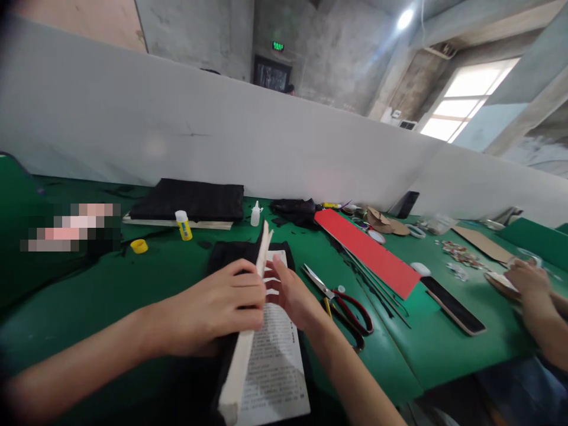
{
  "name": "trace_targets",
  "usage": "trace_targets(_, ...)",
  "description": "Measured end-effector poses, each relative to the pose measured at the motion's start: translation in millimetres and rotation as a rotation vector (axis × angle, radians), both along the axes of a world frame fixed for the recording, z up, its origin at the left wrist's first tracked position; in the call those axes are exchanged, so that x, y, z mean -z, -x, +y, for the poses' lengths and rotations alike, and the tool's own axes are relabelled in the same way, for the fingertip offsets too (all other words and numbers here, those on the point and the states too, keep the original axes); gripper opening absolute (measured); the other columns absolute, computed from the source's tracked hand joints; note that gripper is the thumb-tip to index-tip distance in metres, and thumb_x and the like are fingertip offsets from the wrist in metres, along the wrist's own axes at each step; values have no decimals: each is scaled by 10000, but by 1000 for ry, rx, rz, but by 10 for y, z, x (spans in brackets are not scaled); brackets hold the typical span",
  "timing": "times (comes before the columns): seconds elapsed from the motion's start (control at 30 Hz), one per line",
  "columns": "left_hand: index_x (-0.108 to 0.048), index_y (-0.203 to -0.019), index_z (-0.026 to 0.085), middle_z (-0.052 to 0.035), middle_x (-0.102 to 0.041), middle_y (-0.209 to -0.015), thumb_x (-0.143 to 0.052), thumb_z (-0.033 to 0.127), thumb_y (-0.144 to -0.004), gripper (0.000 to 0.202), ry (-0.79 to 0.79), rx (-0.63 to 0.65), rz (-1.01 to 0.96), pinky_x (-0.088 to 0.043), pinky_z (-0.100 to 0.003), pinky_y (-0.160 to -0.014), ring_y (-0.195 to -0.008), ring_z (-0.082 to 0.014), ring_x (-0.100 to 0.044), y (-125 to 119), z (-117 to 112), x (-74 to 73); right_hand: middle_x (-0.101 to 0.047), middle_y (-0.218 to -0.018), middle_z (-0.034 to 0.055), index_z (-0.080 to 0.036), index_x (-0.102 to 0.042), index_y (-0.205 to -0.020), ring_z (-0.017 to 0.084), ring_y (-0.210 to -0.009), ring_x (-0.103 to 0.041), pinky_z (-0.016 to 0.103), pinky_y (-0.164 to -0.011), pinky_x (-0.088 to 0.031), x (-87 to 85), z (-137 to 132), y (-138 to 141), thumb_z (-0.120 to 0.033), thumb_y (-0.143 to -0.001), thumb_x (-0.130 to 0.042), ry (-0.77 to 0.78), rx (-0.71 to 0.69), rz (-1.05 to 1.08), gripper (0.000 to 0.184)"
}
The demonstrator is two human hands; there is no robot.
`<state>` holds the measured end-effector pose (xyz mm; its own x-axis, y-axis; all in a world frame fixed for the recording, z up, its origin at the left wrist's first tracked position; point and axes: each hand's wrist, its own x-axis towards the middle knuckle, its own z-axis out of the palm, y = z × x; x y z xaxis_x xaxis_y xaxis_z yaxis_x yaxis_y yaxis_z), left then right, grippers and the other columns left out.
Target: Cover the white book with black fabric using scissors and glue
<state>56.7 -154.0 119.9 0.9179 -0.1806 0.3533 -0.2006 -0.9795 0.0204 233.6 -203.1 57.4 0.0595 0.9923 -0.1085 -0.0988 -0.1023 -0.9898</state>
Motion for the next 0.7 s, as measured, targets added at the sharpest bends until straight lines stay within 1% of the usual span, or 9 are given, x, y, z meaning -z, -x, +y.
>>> trace_targets(0.07,-562,-1088,235,-9,-608,-1142,-514,62,-785,352,145,-4,12,-306,-356,-1105,-1122,-141,-516,-93,36,95,-713,-813,60,-159,-683,-987,184,-768,-689,299,-657,-561,23,-75,31,-625,-914,-387,75,58,224,556)
trace_targets(0.13,-437,-1327,272,-18,-483,-1388,-518,102,-826,535,281,-133,-28,-240,-372,-1170,-1319,-151,-389,-147,214,228,-728,-855,64,-182,-687,-1006,210,-832,-701,346,-718,-570,54,-101,24,-602,-906,-423,90,73,313,506)
trace_targets(0.27,-338,-1422,200,-101,-424,-1443,-362,336,-976,467,420,-745,-153,-299,-419,-1146,-1354,-204,-368,-107,841,609,-751,-844,38,-226,-693,-980,229,-754,-720,390,-737,-578,98,-108,2,-384,-833,-612,149,157,248,230)
trace_targets(0.3,-329,-1427,147,-147,-432,-1429,-313,368,-988,492,431,-813,-147,-324,-456,-1124,-1345,-240,-385,-82,979,717,-754,-824,30,-231,-699,-950,228,-725,-721,387,-731,-579,95,-109,5,-326,-806,-641,158,177,215,183)
trace_targets(0.37,-375,-1404,123,-165,-493,-1373,-290,406,-991,508,434,-849,-99,-378,-474,-1080,-1287,-265,-462,-41,1155,919,-757,-818,21,-240,-711,-918,228,-713,-722,379,-721,-581,67,-105,16,-273,-776,-656,141,189,176,156)
trace_targets(0.47,-378,-1409,151,-153,-524,-1348,-336,394,-983,491,412,-862,-57,-319,-553,-1100,-1277,-284,-474,-31,1155,1092,-760,-835,18,-242,-727,-910,236,-730,-720,371,-710,-579,-21,-88,27,-275,-763,-676,130,174,152,159)
trace_targets(0.57,-344,-1414,136,-173,-392,-1452,-380,346,-971,491,323,-896,-149,-221,-572,-1138,-1382,-305,-312,-72,913,1001,-761,-888,31,-233,-722,-971,243,-791,-719,361,-725,-571,-111,-63,-2,-383,-797,-677,192,121,144,234)
trace_targets(0.63,-476,-1282,134,-147,-484,-1345,-392,319,-962,379,212,-821,-234,-330,-490,-1095,-1301,-282,-399,-106,662,820,-758,-956,46,-223,-707,-1035,249,-874,-711,358,-762,-565,-143,-47,-41,-489,-824,-638,240,90,133,346)
trace_targets(0.7,-566,-1048,147,-96,-592,-1085,-384,338,-959,279,257,-698,-164,-460,-420,-956,-1062,-234,-540,-126,363,626,-726,-1108,51,-237,-665,-1152,251,-1013,-680,364,-844,-550,-146,-37,-80,-543,-844,-594,226,99,111,441)
